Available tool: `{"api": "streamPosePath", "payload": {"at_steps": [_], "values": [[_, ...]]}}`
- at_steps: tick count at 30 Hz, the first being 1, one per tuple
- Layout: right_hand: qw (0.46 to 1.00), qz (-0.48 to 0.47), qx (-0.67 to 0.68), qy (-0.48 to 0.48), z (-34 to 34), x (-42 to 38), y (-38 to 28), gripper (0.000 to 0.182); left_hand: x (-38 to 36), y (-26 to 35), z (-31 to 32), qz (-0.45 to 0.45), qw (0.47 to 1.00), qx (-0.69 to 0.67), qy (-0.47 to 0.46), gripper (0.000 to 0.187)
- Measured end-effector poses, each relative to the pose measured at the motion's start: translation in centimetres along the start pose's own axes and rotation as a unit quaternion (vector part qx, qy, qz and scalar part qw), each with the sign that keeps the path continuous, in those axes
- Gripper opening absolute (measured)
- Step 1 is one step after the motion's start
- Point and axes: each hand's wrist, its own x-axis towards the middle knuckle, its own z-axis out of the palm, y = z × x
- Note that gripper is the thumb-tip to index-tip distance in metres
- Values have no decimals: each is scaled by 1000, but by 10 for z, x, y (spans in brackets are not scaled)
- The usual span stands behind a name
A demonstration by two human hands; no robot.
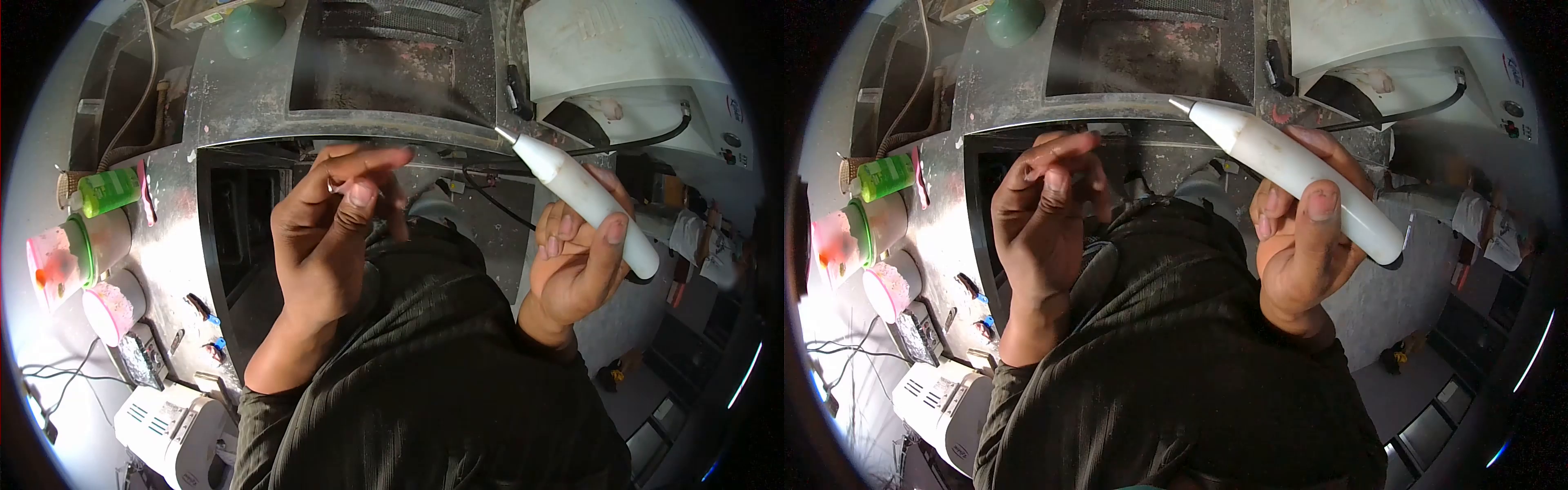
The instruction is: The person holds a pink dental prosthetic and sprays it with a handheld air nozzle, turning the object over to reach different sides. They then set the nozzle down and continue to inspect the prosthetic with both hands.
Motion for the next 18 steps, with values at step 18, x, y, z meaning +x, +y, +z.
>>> {"api": "streamPosePath", "payload": {"at_steps": [18], "values": [[999,4,-30,-41,6,5,1,54,-4,-3,3,175,946,236,133,13]]}}
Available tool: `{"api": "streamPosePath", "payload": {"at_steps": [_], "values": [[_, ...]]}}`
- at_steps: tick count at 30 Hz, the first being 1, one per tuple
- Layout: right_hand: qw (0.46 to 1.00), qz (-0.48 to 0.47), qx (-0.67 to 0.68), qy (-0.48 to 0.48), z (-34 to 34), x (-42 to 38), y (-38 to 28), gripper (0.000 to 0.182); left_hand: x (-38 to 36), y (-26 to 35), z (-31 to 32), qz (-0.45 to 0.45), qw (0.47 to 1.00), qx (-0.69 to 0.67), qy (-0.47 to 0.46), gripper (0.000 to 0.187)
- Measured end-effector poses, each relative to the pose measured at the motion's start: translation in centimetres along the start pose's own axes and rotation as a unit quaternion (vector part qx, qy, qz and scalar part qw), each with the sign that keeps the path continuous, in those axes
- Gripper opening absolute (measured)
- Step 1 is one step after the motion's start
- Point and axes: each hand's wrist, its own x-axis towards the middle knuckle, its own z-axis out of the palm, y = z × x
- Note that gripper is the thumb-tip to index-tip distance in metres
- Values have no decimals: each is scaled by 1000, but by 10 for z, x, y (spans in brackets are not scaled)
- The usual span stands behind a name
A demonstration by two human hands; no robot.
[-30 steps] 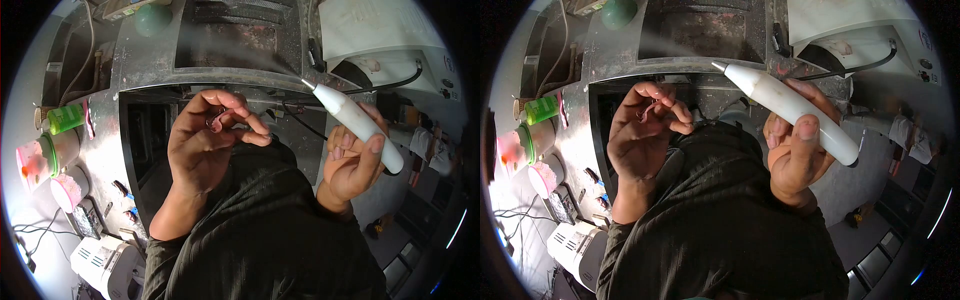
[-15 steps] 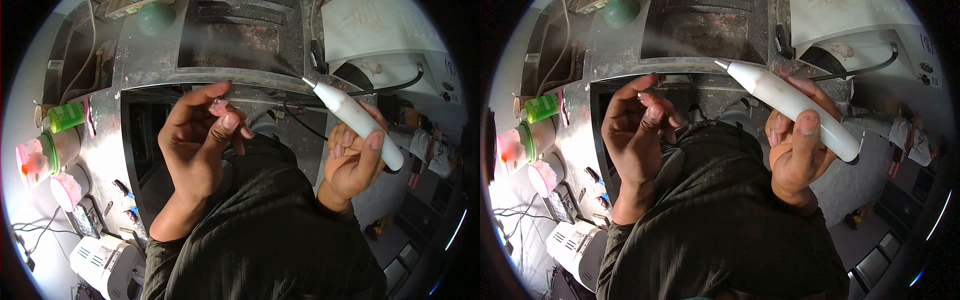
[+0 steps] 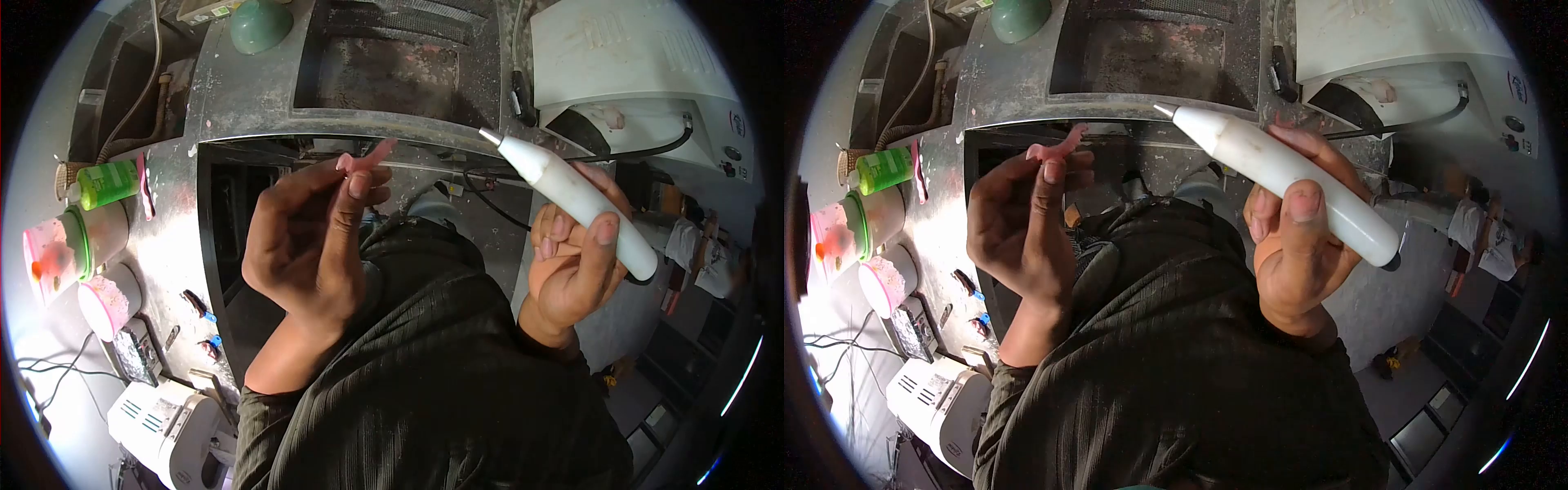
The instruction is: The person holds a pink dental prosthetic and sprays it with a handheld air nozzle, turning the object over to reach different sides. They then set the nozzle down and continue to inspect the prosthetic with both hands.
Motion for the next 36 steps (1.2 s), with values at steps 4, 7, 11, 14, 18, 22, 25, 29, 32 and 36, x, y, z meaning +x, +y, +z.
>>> {"api": "streamPosePath", "payload": {"at_steps": [4,7,11,14,18,22,25,29,32,36], "values": [[1000,-8,3,-25,2,0,-2,54,1,-8,1,128,989,75,5,18],[998,-26,-32,-51,3,3,-4,54,1,-12,3,174,984,20,16,18],[996,-28,-6,-81,2,5,-5,53,2,-5,8,175,983,36,38,22],[995,-38,-25,-92,1,6,-7,55,4,-13,6,224,973,41,18,22],[999,12,-18,-41,1,4,-11,58,5,-14,6,276,955,105,16,28],[997,-25,-18,-64,-4,8,-10,59,2,-5,5,257,944,205,-14,33],[995,-56,-17,-87,-3,8,-9,58,6,1,6,245,945,211,-43,37],[992,-68,14,-109,-8,3,-3,61,9,-4,3,261,939,218,-54,35],[990,-58,9,-131,-12,2,-5,62,9,-1,3,255,934,247,-48,32],[986,-59,15,-154,-8,5,-4,56,11,1,2,263,924,274,-38,27]]}}
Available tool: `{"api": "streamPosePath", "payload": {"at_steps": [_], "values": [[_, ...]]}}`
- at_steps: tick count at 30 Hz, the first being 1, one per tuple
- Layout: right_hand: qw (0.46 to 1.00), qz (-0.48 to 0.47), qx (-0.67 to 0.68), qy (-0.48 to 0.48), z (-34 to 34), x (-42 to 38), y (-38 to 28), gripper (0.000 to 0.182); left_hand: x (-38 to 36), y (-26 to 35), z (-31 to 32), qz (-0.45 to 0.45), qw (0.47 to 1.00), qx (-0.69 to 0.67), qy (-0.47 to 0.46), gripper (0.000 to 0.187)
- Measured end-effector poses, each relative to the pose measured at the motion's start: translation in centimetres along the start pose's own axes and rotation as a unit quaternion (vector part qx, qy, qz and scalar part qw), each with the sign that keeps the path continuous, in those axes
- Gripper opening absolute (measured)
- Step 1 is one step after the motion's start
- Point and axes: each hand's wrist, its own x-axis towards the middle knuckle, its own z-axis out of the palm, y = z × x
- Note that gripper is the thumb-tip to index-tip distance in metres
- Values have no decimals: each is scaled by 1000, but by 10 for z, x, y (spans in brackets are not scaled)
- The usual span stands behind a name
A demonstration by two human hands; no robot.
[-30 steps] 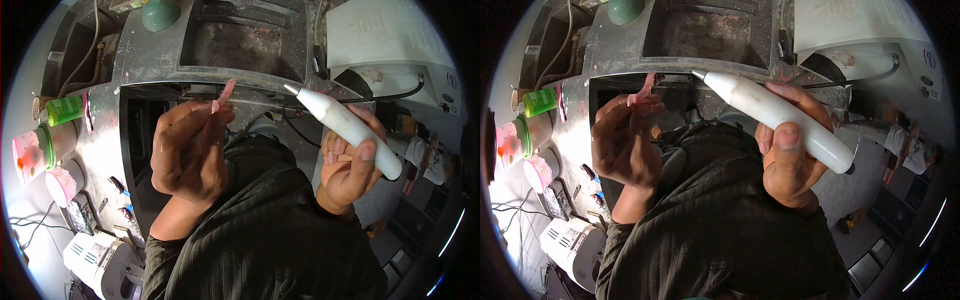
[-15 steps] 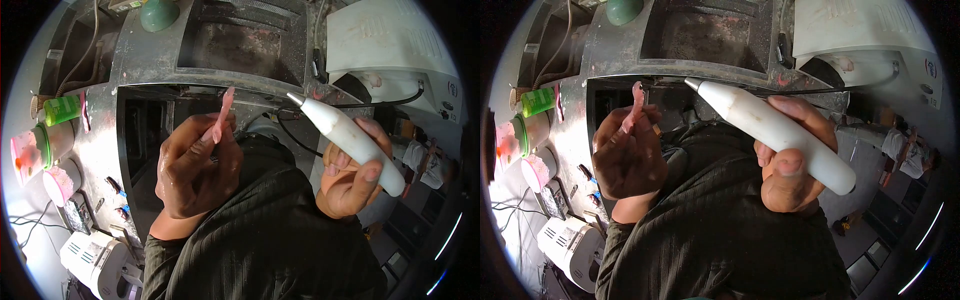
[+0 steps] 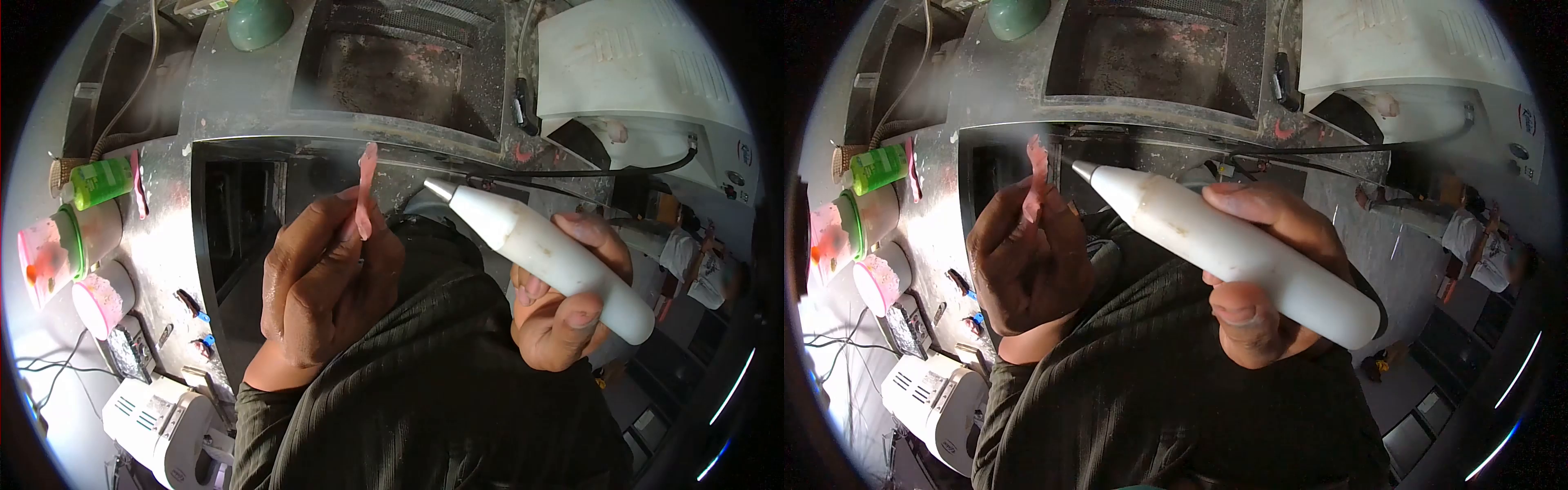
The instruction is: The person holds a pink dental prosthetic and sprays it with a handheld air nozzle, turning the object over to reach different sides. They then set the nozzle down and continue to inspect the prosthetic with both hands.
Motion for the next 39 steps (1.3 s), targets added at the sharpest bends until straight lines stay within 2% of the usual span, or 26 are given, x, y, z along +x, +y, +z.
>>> {"api": "streamPosePath", "payload": {"at_steps": [2,5,7,10,14,17,19,22,25,33,36,39], "values": [[1000,-24,13,-2,7,2,0,54,3,1,-4,16,1000,22,-5,29],[999,22,20,35,16,1,-4,46,6,1,-7,-7,998,51,-48,27],[998,43,31,38,19,3,-7,42,3,-8,-2,53,998,24,2,25],[999,31,12,35,23,6,-4,39,1,-10,-3,51,999,13,9,24],[998,36,29,39,29,9,-4,41,5,-10,-5,61,998,17,11,23],[999,23,14,22,31,12,-2,40,4,-10,-5,53,997,46,-29,32],[999,-12,22,34,35,12,1,40,-1,-15,-2,89,995,20,26,26],[999,18,25,27,32,12,-2,40,-1,-15,-1,87,996,20,24,29],[999,-2,-3,32,31,13,1,40,0,-16,0,98,994,38,39,30],[1000,16,13,20,30,13,0,41,3,-16,0,112,992,36,40,28],[999,17,11,32,33,15,-2,40,6,-11,-2,90,995,36,3,27],[999,-4,8,37,32,18,2,39,2,-13,1,102,993,50,28,26]]}}
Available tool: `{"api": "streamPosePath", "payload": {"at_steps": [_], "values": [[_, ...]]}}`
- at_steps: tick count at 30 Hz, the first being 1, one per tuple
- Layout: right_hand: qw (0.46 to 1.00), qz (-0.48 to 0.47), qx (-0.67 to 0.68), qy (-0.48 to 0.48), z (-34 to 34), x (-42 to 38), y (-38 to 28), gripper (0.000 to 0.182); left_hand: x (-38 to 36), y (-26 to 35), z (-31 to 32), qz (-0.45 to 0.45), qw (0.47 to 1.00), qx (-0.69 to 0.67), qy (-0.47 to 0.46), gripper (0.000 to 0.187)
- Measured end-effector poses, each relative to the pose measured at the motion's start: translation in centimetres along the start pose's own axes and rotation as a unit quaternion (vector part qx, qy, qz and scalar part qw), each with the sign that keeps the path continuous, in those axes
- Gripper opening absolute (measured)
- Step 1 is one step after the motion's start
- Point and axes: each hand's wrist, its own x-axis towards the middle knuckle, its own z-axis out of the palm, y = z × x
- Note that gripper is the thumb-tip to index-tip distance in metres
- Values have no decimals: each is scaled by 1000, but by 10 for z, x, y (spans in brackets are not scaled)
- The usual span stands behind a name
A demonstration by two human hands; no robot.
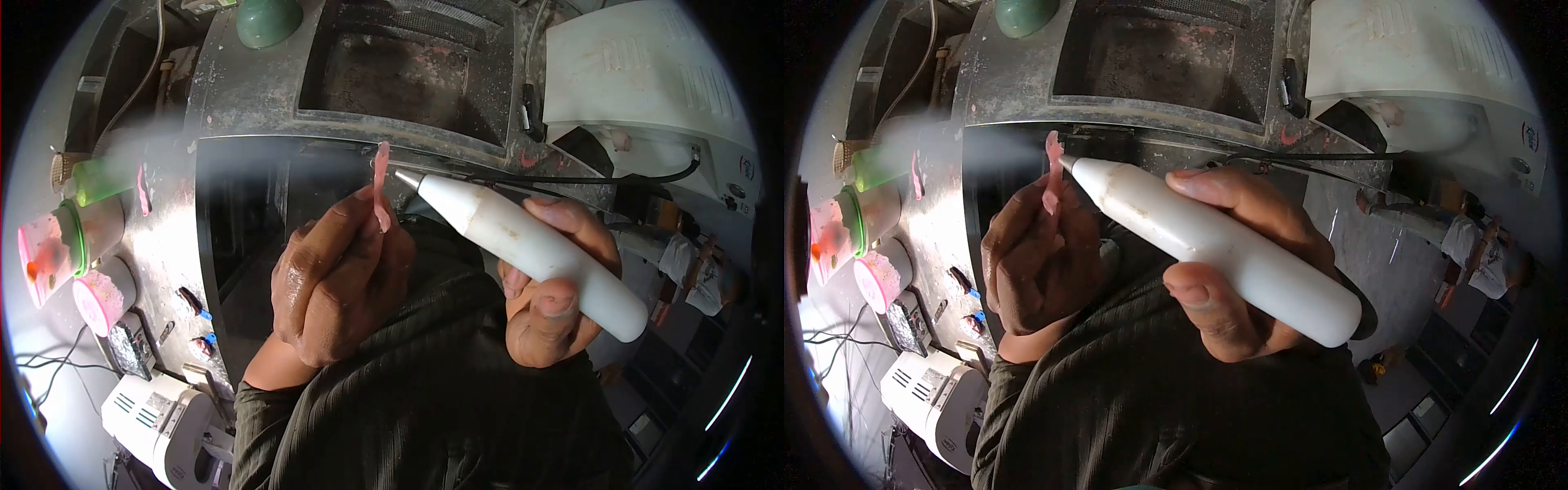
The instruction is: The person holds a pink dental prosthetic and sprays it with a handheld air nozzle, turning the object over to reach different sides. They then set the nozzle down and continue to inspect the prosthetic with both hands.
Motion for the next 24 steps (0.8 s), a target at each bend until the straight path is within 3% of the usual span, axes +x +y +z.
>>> {"api": "streamPosePath", "payload": {"at_steps": [5,7,15,17,21,24], "values": [[999,-39,-13,-28,-6,3,2,40,4,2,1,-8,1000,-11,2,25],[1000,28,-8,-10,-6,-1,-2,40,3,0,1,-3,1000,-9,10,26],[1000,15,-15,-11,-6,1,-1,41,2,5,0,-10,1000,1,14,28],[999,13,-33,-22,-7,1,-1,41,5,15,-5,-64,996,49,-38,25],[999,35,-9,0,-6,0,-2,43,6,10,-7,-56,997,37,-49,27],[1000,27,-11,-1,-7,0,-2,43,8,4,-3,-2,1000,-6,-5,26]]}}
